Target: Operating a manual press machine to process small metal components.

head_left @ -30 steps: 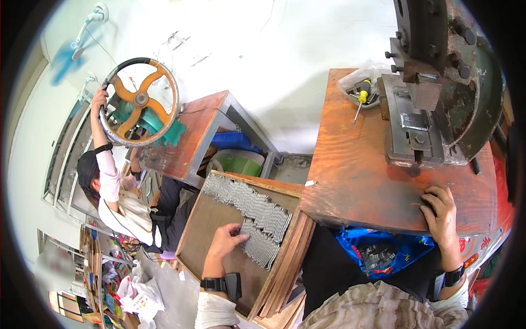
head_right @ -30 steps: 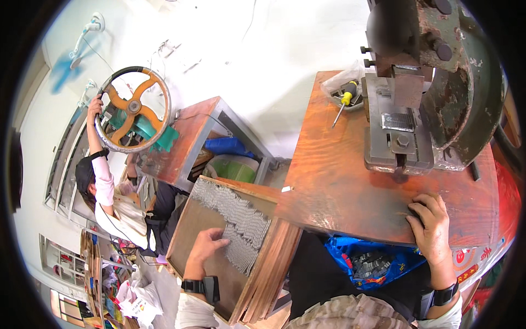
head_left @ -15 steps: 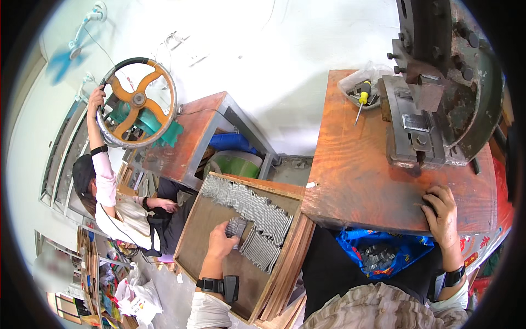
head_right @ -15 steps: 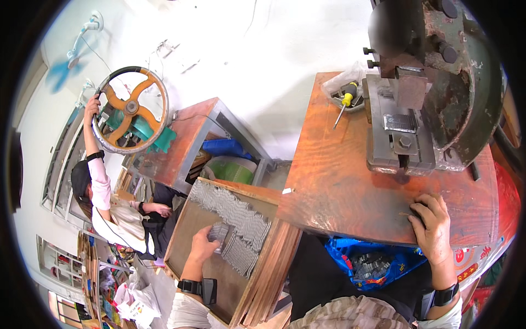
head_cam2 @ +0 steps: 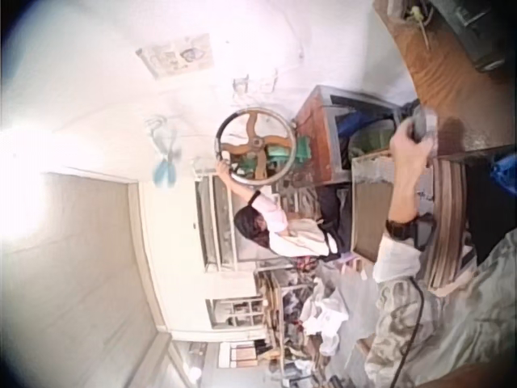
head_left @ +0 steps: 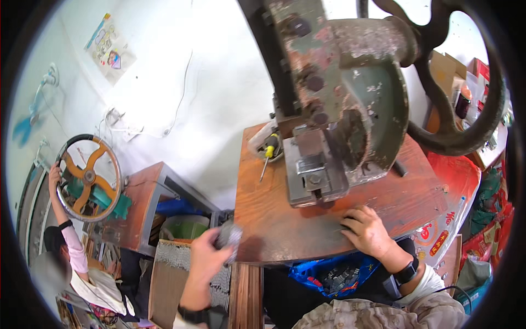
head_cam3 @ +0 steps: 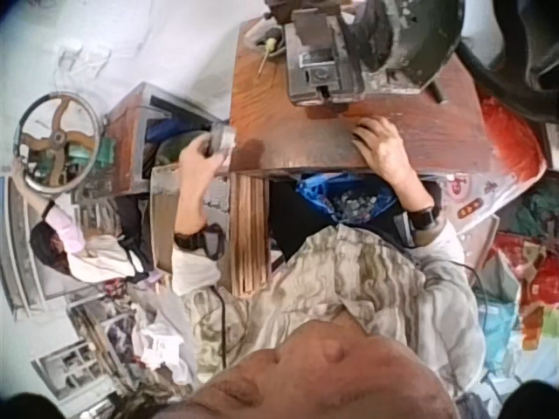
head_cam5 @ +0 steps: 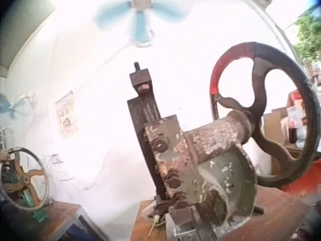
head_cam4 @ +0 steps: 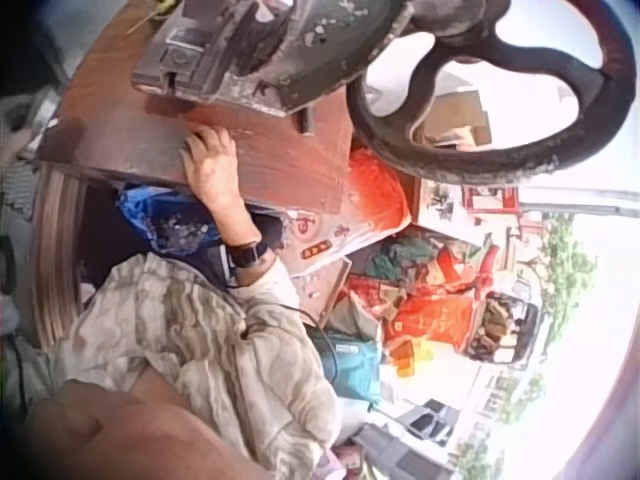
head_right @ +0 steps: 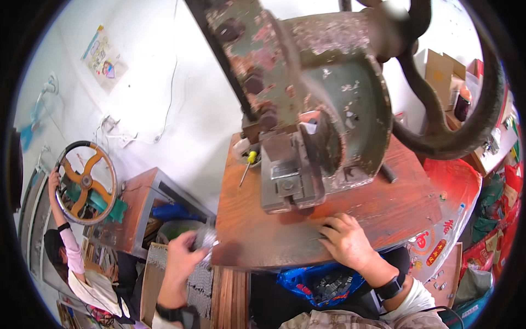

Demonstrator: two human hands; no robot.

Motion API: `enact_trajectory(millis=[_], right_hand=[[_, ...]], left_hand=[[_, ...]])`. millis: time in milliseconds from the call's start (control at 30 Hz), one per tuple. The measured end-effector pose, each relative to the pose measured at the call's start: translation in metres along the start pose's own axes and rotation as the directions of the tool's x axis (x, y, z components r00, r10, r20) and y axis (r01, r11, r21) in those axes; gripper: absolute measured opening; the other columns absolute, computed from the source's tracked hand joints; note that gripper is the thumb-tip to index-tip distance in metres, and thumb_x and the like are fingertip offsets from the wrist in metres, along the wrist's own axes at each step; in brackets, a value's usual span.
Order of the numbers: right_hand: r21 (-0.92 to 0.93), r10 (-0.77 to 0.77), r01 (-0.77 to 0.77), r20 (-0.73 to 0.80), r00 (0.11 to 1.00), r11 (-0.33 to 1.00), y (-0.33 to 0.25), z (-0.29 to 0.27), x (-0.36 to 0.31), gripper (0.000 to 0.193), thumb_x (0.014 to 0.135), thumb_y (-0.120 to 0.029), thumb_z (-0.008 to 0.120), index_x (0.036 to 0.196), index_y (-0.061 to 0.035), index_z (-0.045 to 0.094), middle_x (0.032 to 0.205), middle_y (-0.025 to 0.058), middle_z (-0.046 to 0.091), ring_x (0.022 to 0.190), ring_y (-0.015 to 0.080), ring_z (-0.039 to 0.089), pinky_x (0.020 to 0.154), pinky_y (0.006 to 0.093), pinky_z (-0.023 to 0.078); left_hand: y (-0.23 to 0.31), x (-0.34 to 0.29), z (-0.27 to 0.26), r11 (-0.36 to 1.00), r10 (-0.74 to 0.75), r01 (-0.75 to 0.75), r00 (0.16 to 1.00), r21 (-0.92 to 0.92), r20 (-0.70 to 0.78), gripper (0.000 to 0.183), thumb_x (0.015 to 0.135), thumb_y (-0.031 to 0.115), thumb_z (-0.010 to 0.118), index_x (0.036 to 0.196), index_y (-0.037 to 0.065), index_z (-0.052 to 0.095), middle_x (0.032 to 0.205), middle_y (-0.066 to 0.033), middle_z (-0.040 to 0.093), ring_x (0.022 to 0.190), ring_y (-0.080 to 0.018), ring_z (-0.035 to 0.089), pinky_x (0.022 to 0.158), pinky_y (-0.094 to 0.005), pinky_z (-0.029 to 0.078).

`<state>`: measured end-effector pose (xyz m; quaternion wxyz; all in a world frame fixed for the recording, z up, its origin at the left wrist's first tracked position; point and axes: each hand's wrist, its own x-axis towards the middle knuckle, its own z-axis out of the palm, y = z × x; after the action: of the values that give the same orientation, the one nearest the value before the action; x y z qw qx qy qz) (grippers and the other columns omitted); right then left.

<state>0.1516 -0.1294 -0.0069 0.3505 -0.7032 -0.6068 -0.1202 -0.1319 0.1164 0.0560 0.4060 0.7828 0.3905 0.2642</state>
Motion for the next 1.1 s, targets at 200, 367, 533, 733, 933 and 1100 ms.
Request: enact_trajectory(millis=[200,367,533,733,933,1100], right_hand=[[0.029,-0.008,0.008,-0.006,1.000,1.000,0.003,-0.001,-0.003,0.023,0.071,-0.015,0.072,0.091,-0.0053,0.066,0.101,0.0101,0.061,0.097,0.0297,0.056,0.086,0.0411,0.045],[0.057,-0.001,0.000,0.008,1.000,0.998,0.006,-0.002,-0.005,0.025,0.072,-0.017,0.072,0.093,-0.0059,0.066,0.103,0.0095,0.060,0.099,0.0293,0.056,0.086,0.0413,0.045],[0.057,0.004,-0.004,-0.006,1.000,0.998,0.009,0.001,-0.007,0.025,0.072,-0.018,0.071,0.094,-0.0062,0.065,0.105,0.0087,0.060,0.099,0.0281,0.055,0.086,0.0406,0.045],[0.113,0.023,-0.023,0.004,1.000,0.993,0.006,-0.011,0.000,0.027,0.073,-0.016,0.071,0.097,-0.0054,0.065,0.107,0.0096,0.060,0.099,0.0289,0.054,0.085,0.0404,0.046],[0.241,0.118,-0.055,-0.255,0.960,0.969,0.010,-0.011,0.071,0.033,0.075,-0.016,0.072,0.103,-0.0012,0.064,0.110,0.0144,0.059,0.103,0.0330,0.053,0.088,0.0423,0.045],[0.026,0.158,-0.157,-0.206,0.966,0.987,0.015,0.007,0.122,0.038,0.077,-0.017,0.069,0.110,0.0016,0.061,0.115,0.0171,0.058,0.106,0.0340,0.053,0.092,0.0407,0.045]], left_hand=[[0.114,0.088,0.113,0.950,0.196,-0.227,0.968,0.215,0.158,0.054,0.063,0.028,0.074,0.105,-0.004,0.065,0.091,-0.0222,0.068,0.084,-0.0298,0.068,0.077,-0.0352,0.052],[0.148,0.112,0.151,0.920,0.221,-0.236,0.972,0.311,0.084,0.047,0.064,0.032,0.073,0.095,-0.003,0.068,0.088,-0.0224,0.068,0.085,-0.0343,0.066,0.076,-0.0390,0.051],[0.151,0.113,0.163,0.946,0.321,-0.323,0.945,0.020,0.067,0.029,0.072,0.012,0.072,0.096,-0.002,0.067,0.089,-0.0159,0.070,0.082,-0.0261,0.067,0.076,-0.0344,0.051],[0.111,0.124,0.157,0.887,0.258,-0.162,0.951,-0.433,0.173,0.026,0.086,0.000,0.054,0.110,-0.004,0.062,0.107,-0.0079,0.066,0.096,-0.0169,0.061,0.085,-0.0296,0.046],[0.077,0.139,0.184,0.832,0.551,-0.535,0.828,0.144,-0.105,0.017,0.083,0.008,0.058,0.099,0.004,0.065,0.088,-0.0168,0.062,0.091,-0.0367,0.055,0.081,-0.0381,0.046],[0.076,0.141,0.188,0.893,0.378,-0.409,0.909,-0.190,-0.177,0.026,0.084,0.004,0.055,0.109,0.006,0.063,0.101,-0.0190,0.060,0.098,-0.0356,0.053,0.089,-0.0418,0.043]])
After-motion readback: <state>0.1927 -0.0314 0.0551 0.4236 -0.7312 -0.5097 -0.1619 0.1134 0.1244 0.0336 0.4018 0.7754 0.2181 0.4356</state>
